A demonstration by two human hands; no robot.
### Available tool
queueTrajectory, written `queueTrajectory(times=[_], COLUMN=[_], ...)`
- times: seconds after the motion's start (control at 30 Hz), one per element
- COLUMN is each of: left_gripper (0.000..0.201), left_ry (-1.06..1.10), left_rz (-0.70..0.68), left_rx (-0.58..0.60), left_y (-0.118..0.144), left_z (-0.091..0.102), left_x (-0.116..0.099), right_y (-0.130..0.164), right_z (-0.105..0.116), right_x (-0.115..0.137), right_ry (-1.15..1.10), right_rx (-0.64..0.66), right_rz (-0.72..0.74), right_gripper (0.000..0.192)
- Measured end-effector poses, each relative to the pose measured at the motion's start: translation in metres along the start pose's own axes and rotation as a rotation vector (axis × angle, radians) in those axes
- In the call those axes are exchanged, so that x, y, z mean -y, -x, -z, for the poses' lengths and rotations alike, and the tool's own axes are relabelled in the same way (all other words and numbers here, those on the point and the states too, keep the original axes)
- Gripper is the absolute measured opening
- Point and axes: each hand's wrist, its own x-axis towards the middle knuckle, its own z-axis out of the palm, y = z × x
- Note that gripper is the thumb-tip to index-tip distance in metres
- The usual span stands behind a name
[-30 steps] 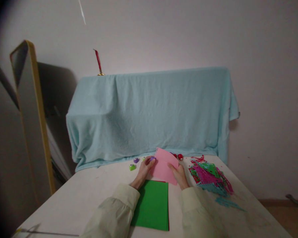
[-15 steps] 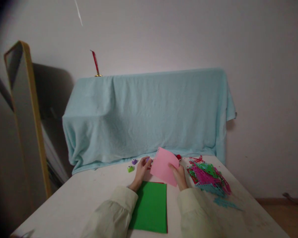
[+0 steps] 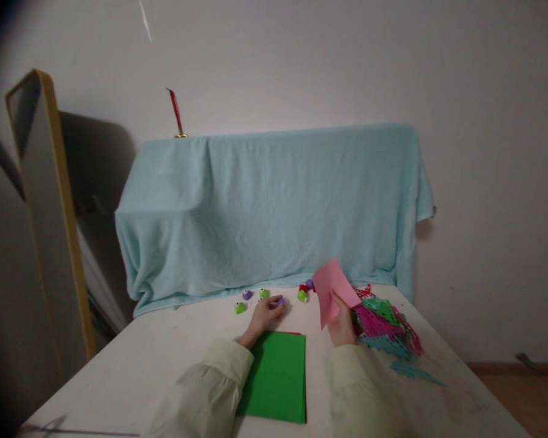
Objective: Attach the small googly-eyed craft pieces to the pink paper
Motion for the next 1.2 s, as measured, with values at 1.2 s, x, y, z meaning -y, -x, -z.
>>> queueTrajectory(times=[1.2], left_gripper=[0.023], left_ry=[-0.332], left_rz=[-0.424], left_rx=[-0.307], left_y=[0.008], left_z=[0.009], left_x=[-0.017], right_y=[-0.004], right_z=[0.007], right_x=[0.001], right_ry=[-0.220], right_rx=[-0.096], right_rz=[-0.090], right_gripper=[0.019])
